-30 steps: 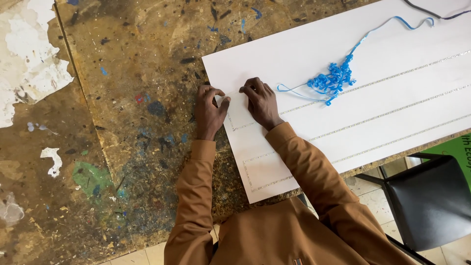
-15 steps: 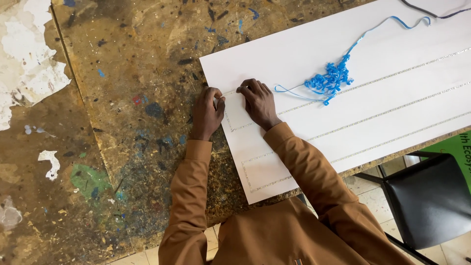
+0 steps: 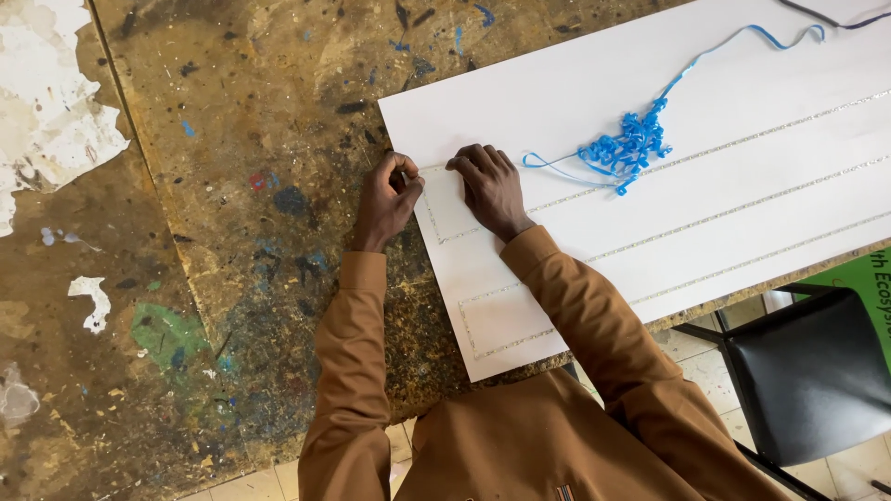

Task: The person arranges blue and white ribbons on a white rectangular board, smoothing them out and positioning them along the surface. A hot glue gun is visible on the table but is not used during the clip.

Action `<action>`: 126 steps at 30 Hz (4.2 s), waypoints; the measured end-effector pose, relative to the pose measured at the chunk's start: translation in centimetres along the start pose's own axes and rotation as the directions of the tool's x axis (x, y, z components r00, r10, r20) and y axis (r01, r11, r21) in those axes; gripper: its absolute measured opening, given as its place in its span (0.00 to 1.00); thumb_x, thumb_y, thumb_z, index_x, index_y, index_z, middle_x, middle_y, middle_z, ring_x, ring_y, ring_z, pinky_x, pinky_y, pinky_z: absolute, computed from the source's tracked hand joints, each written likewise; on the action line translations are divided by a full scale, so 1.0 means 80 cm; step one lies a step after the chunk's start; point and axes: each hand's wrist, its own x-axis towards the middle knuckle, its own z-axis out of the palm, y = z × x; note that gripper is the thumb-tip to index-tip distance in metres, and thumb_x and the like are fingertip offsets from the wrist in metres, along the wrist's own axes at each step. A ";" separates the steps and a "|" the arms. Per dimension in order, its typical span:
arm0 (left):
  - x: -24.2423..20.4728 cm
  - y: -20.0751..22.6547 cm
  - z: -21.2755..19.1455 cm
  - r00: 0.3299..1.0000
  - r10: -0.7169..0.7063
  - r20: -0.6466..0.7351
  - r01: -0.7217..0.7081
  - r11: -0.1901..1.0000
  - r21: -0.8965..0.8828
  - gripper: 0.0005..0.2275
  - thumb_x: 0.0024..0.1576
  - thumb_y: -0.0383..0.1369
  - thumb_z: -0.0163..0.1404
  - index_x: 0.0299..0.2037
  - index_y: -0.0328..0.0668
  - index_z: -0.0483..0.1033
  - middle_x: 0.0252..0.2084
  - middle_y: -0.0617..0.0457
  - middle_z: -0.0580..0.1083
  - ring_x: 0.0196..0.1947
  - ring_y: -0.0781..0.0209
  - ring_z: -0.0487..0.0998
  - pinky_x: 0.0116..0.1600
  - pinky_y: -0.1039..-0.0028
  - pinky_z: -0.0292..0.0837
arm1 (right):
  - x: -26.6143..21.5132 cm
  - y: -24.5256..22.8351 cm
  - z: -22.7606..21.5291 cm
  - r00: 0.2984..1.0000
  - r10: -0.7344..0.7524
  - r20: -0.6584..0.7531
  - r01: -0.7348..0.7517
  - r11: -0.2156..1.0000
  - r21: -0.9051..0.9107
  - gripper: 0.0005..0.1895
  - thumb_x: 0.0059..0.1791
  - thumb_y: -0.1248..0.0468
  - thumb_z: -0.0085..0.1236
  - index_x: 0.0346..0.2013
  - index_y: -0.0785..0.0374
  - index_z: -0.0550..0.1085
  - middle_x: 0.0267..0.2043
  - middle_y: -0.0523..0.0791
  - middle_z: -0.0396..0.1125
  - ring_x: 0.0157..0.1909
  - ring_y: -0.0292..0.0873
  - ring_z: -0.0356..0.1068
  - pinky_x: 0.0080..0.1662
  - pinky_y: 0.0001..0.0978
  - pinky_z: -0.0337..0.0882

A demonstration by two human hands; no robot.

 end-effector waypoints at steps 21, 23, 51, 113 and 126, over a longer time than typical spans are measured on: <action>0.013 0.020 -0.006 0.997 0.048 0.063 -0.061 0.971 0.230 0.07 0.66 0.20 0.52 0.49 0.40 0.79 0.42 0.46 0.71 0.37 0.46 0.83 0.34 0.57 0.79 | -0.009 0.012 0.004 0.998 0.064 0.011 -0.064 0.998 -0.003 0.10 0.59 0.74 0.57 0.40 0.55 0.79 0.43 0.46 0.71 0.38 0.54 0.74 0.37 0.46 0.74; 0.012 0.020 -0.007 0.997 0.039 0.069 -0.053 0.975 0.216 0.06 0.66 0.20 0.51 0.48 0.39 0.79 0.42 0.46 0.70 0.38 0.44 0.83 0.34 0.57 0.80 | -0.012 0.015 0.009 0.998 0.058 0.010 -0.058 0.998 -0.005 0.10 0.59 0.73 0.58 0.39 0.55 0.79 0.43 0.46 0.70 0.39 0.54 0.74 0.37 0.45 0.74; 0.011 0.007 0.005 0.996 0.083 0.028 -0.087 0.924 0.373 0.04 0.63 0.21 0.53 0.41 0.36 0.82 0.38 0.49 0.67 0.30 0.48 0.78 0.33 0.61 0.80 | -0.024 0.018 0.018 0.998 0.054 0.025 -0.052 0.996 -0.073 0.10 0.55 0.73 0.60 0.35 0.57 0.82 0.43 0.45 0.72 0.43 0.53 0.73 0.40 0.42 0.73; 0.033 0.183 0.579 0.953 0.196 -0.233 0.068 0.610 0.790 0.30 0.71 0.58 0.48 0.75 0.45 0.73 0.81 0.41 0.66 0.82 0.30 0.63 0.81 0.39 0.58 | -0.142 0.423 -0.352 0.926 0.157 0.343 -0.199 0.976 0.092 0.10 0.65 0.55 0.58 0.51 0.54 0.83 0.38 0.46 0.70 0.41 0.55 0.76 0.46 0.49 0.77; 0.011 0.175 0.546 0.981 0.157 -0.110 0.003 0.561 0.828 0.27 0.75 0.54 0.44 0.81 0.57 0.69 0.84 0.46 0.64 0.83 0.36 0.63 0.83 0.42 0.55 | -0.137 0.407 -0.355 0.939 0.090 0.331 -0.162 0.967 0.196 0.10 0.59 0.63 0.65 0.56 0.52 0.84 0.42 0.49 0.74 0.44 0.60 0.78 0.44 0.56 0.79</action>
